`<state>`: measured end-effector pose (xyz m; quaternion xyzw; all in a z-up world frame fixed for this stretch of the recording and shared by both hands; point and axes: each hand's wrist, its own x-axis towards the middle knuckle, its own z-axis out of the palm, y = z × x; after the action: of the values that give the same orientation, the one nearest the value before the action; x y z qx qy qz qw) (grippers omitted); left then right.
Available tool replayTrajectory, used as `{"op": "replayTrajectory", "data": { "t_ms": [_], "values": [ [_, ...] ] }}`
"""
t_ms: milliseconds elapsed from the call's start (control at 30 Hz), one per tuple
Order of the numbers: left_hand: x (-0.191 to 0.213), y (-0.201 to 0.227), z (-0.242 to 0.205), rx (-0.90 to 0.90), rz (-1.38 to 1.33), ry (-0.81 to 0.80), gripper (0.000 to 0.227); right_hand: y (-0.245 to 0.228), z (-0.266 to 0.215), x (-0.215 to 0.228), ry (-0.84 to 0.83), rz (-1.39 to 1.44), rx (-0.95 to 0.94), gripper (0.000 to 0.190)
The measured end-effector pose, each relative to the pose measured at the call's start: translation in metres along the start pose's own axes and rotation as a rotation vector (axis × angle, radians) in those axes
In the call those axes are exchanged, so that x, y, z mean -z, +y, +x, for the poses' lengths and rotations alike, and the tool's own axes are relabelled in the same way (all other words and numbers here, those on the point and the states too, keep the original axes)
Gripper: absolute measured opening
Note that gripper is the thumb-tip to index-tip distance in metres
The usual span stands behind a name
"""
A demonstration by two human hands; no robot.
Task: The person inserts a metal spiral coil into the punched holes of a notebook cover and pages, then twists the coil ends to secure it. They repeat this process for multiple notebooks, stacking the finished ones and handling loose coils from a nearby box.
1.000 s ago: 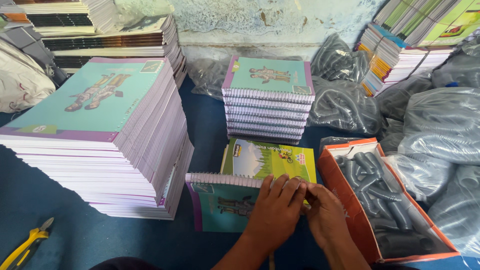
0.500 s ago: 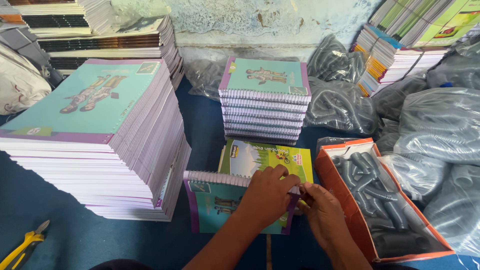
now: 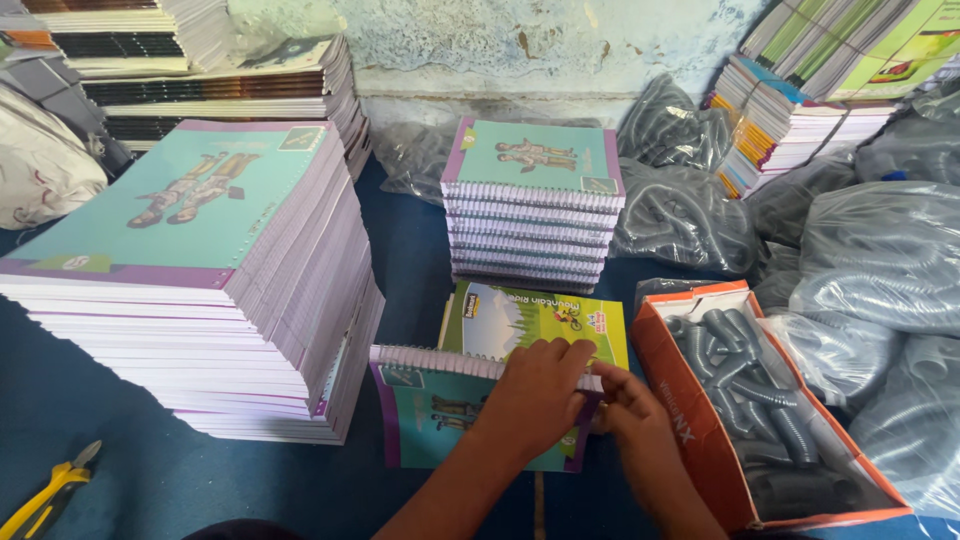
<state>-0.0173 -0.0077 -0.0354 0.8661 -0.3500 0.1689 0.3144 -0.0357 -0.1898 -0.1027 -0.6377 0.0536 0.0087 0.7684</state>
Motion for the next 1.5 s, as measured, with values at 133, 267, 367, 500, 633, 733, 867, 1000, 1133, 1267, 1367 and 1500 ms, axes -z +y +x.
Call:
{"op": "replayTrajectory", "data": {
  "t_ms": [133,267,367,500,633,733,867,1000,1133,1267,1367,1500],
  "values": [
    [0.004,0.003,0.001,0.009,-0.029,-0.004,0.061,0.019,0.004,-0.001,-0.075,-0.089,0.075,0.05],
    [0.019,0.001,-0.005,-0.096,-0.038,0.153,0.063,0.019,0.007,0.003,-0.058,-0.206,-0.02,0.036],
    [0.038,-0.013,-0.015,0.006,0.063,0.253,0.062,0.014,0.012,0.003,-0.092,-0.2,-0.033,0.034],
    [0.063,-0.054,-0.044,0.331,0.221,0.445,0.064,0.014,0.014,0.001,-0.102,-0.191,-0.025,0.035],
    [0.067,-0.095,-0.086,0.656,0.056,0.555,0.073,0.014,0.014,0.001,-0.107,-0.145,0.0,0.037],
    [0.056,-0.119,-0.107,0.904,-0.292,0.548,0.07,0.011,0.012,-0.004,-0.091,-0.184,0.005,0.039],
    [0.036,-0.134,-0.116,0.997,-0.58,0.474,0.055,0.003,0.008,-0.013,-0.076,-0.235,0.064,0.041],
    [0.028,-0.137,-0.118,0.934,-0.487,0.519,0.05,0.002,-0.001,-0.016,0.055,-0.494,-0.016,0.043],
    [0.036,-0.126,-0.122,0.975,-0.481,0.501,0.041,0.014,-0.001,-0.013,0.048,-0.465,0.029,0.035],
    [0.047,-0.099,-0.114,1.007,-0.496,0.505,0.036,0.018,0.002,0.002,-0.015,-0.325,0.058,0.034],
    [0.06,-0.082,-0.093,0.983,-0.521,0.499,0.033,-0.006,0.009,0.017,0.018,-0.29,0.025,0.036],
    [0.082,-0.074,-0.052,0.862,-0.559,0.519,0.032,-0.062,0.015,0.016,-0.075,-0.183,0.142,0.068]
  ]
}}
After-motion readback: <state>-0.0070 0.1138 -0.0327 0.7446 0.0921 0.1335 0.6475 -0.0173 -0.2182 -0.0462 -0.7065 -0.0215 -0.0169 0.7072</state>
